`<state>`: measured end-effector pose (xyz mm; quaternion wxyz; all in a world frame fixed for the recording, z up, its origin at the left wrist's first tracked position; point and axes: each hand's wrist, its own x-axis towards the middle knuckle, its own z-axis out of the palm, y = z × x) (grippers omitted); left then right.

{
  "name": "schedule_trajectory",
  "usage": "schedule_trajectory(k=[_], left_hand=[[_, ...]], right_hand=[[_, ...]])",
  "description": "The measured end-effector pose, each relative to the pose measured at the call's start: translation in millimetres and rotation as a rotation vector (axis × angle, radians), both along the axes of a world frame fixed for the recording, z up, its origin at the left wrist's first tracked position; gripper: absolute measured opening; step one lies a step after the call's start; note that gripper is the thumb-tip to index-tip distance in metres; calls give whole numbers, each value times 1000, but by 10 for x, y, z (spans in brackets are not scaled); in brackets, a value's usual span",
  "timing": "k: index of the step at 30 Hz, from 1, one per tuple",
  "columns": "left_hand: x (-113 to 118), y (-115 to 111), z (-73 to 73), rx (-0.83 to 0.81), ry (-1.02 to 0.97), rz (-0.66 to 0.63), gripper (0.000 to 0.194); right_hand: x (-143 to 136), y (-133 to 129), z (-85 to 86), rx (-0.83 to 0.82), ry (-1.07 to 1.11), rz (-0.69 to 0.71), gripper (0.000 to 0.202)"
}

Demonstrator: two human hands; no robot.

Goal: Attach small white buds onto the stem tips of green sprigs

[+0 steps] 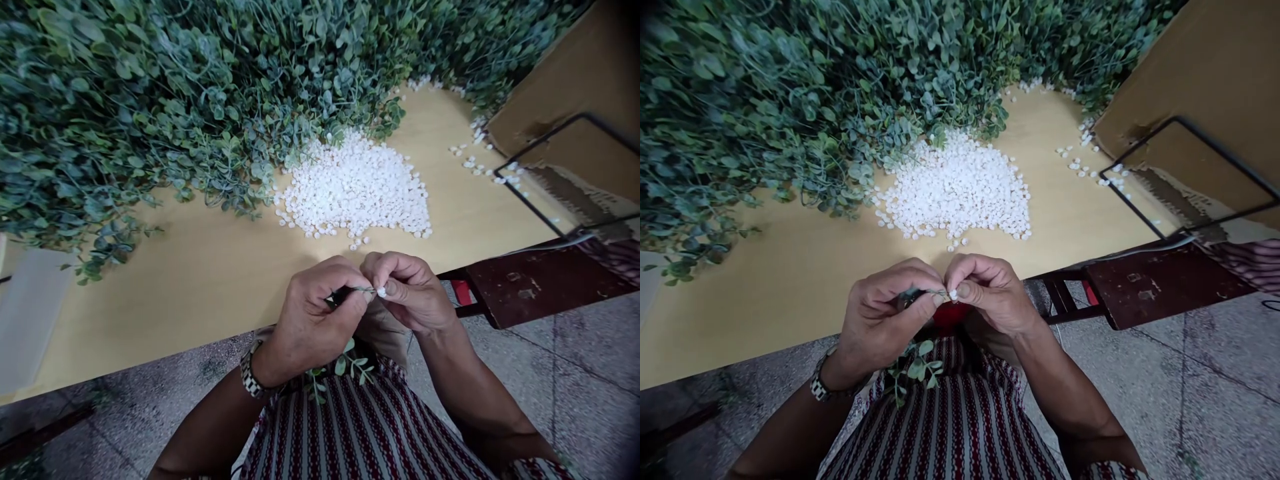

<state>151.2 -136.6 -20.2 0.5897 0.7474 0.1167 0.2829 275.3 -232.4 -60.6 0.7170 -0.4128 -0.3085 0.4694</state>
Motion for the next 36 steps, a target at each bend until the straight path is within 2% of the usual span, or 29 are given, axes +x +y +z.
schedule_trajectory(k=[10, 23, 31, 36], left_hand=[[20, 9, -8, 24, -16, 7, 18], [12, 14, -42, 93, -23, 52, 17], [-8, 58, -62, 195, 4, 47, 15], [14, 54, -74, 217, -5, 76, 17]], right_hand=[[-9, 25, -5, 11, -8, 15, 6], [-13, 1, -44, 30, -131, -17, 1], [-63, 3, -32, 23, -193, -84, 2], [-123, 3, -22, 14, -289, -203, 3]])
